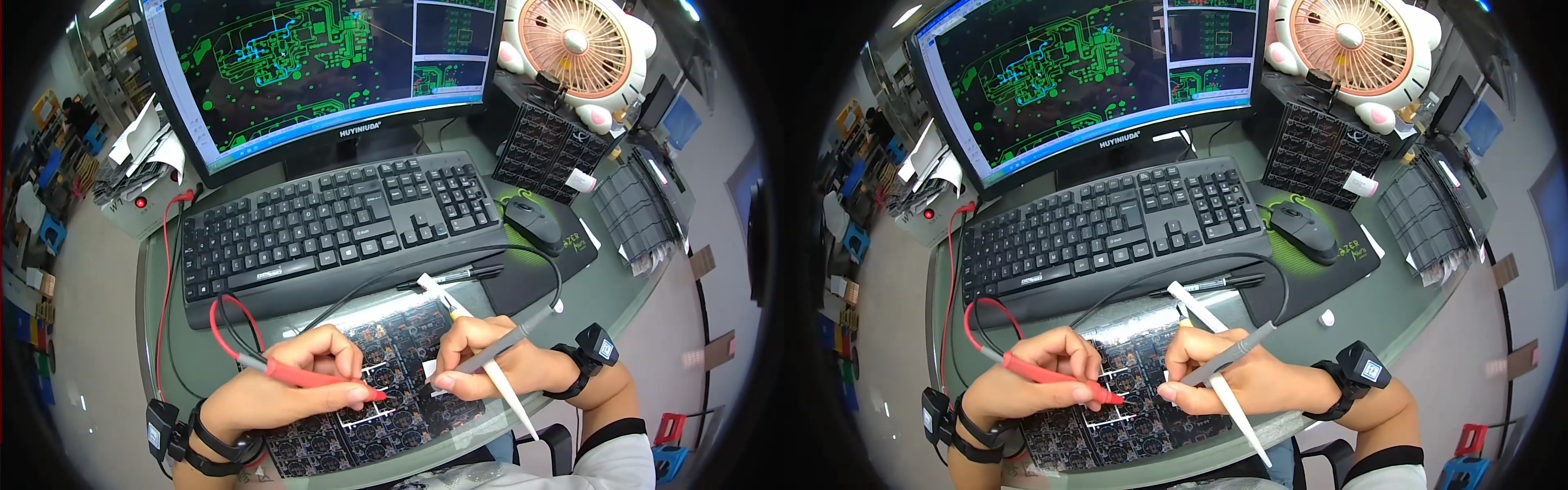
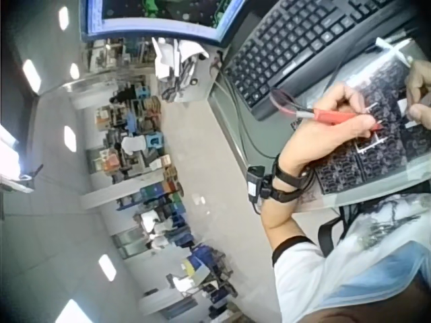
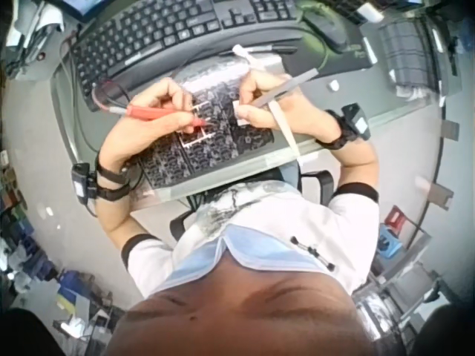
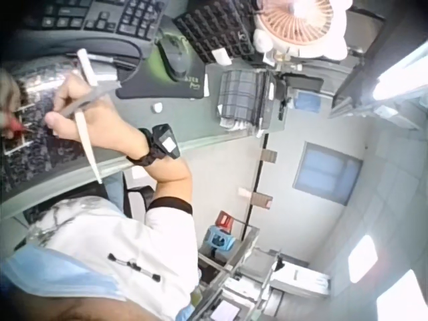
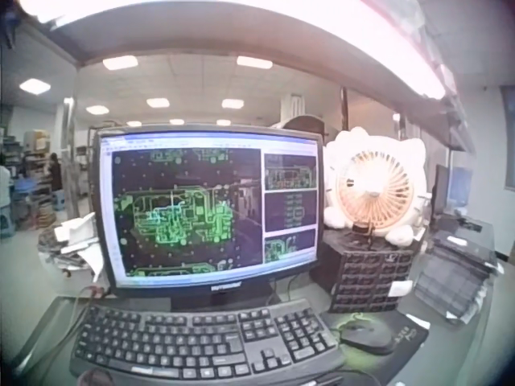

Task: Inspecting a circuit board using multimeter probes and marking points with a pen.

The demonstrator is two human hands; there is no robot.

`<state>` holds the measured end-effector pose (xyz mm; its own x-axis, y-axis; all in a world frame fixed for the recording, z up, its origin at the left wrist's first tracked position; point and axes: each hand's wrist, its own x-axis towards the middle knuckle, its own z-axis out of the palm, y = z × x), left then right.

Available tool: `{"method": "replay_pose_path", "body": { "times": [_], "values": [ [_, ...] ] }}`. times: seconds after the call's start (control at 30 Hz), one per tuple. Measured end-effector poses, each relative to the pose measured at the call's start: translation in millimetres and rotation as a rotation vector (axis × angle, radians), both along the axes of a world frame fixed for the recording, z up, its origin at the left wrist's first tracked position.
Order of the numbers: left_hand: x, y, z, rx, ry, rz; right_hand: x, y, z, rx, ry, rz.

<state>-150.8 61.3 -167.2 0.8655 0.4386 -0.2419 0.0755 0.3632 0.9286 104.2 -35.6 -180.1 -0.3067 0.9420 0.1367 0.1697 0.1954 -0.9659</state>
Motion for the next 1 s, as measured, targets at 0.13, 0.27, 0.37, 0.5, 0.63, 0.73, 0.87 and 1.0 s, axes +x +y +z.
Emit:
{"method": "replay_pose_path", "body": {
  "times": [0.13, 0.27, 0.37, 0.5, 0.63, 0.73, 0.87, 1.0],
  "values": [
    [0, 7, -2, -0.029, -0.115, 0.111, 0, 0, -2, 0.026, -0.044, -0.032],
    [4, 3, 5, -0.058, -0.081, 0.161, -4, 0, -6, 0.063, -0.063, -0.082],
    [-1, 7, 2, -0.079, -0.042, 0.057, -9, -1, -8, 0.114, -0.061, -0.065],
    [1, 6, 0, 0.005, -0.045, 0.021, -6, -2, -10, 0.110, -0.026, -0.016],
    [3, 5, -2, 0.027, -0.050, 0.015, -7, -2, -13, 0.152, -0.032, -0.045],
    [4, 2, -2, 0.042, -0.052, 0.051, -7, -2, -10, 0.143, -0.062, -0.036],
    [5, 1, -1, 0.040, -0.037, 0.058, -8, 0, -9, 0.132, -0.063, -0.019],
    [5, 1, 2, 0.083, 0.007, 0.012, -7, -2, -7, 0.168, -0.072, -0.007]
  ]
}}
